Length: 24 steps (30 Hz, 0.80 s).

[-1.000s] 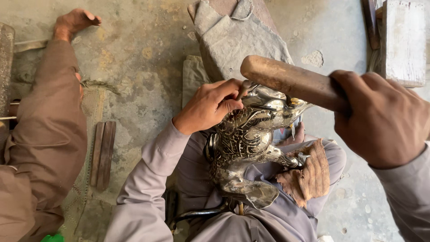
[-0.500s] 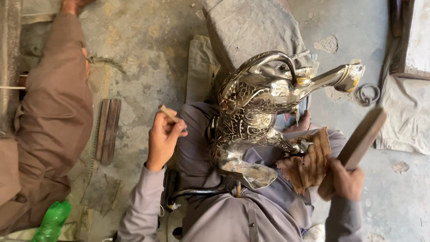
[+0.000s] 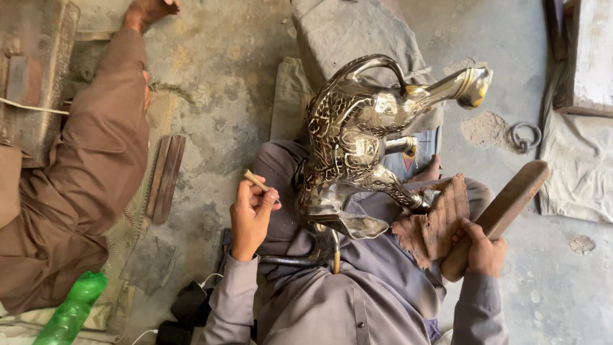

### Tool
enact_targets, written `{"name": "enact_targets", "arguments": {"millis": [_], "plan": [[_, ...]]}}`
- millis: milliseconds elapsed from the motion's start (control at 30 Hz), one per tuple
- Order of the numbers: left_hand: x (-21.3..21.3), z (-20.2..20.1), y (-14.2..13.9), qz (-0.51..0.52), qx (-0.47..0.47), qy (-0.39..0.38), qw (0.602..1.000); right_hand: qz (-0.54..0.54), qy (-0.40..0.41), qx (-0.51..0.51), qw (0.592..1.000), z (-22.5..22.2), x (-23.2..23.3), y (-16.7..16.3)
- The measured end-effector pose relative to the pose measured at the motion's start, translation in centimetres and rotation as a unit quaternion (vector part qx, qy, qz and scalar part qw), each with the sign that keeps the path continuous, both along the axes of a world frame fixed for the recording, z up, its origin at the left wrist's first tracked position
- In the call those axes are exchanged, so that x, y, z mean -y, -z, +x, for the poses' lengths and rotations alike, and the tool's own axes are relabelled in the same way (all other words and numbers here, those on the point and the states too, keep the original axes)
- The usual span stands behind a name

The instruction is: The person sits on the floor holding an ornate silver-toned animal sculpture on their lap. They hold a small punch against the engraved surface with one hand and strike it with a wooden mallet held in the other hand, repositioning the punch repeatedly to chase the decorative pattern across the figure.

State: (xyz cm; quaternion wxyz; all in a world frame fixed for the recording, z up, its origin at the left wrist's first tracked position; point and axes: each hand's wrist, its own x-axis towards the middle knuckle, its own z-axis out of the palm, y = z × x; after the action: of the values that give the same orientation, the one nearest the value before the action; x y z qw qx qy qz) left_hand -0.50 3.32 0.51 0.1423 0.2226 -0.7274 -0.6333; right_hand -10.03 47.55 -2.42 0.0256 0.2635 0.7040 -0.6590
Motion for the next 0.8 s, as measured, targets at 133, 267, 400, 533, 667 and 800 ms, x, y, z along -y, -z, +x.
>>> {"name": "enact_targets", "arguments": {"millis": [133,267,400,533,667,800], "plan": [[-1.6,-0.2,-1.1,0.022,-0.028,0.017,0.999,-0.016,0.003,-0.021,1.0,0.6,-0.6,0.0],[-2.5,0.0,-1.4,0.014,-0.023,0.028,0.999,-0.032,0.009,-0.01,0.999,0.8,-1.0,0.1],[-2.3,0.3,-1.5,0.006,-0.033,0.019,0.999,-0.051,0.012,-0.023,0.998,0.9,-1.3,0.3],[-2.2,0.4,-1.5,-0.006,-0.013,0.015,1.0,-0.057,0.011,-0.019,0.998,1.0,-1.6,0.3],[-2.6,-0.2,-2.0,-0.011,-0.01,0.023,1.0,-0.054,0.01,-0.02,0.998,0.8,-1.9,0.6],[-3.6,-1.2,-4.8,-0.024,0.005,0.03,0.999,-0.069,0.014,-0.019,0.997,0.7,-2.2,1.3]]}}
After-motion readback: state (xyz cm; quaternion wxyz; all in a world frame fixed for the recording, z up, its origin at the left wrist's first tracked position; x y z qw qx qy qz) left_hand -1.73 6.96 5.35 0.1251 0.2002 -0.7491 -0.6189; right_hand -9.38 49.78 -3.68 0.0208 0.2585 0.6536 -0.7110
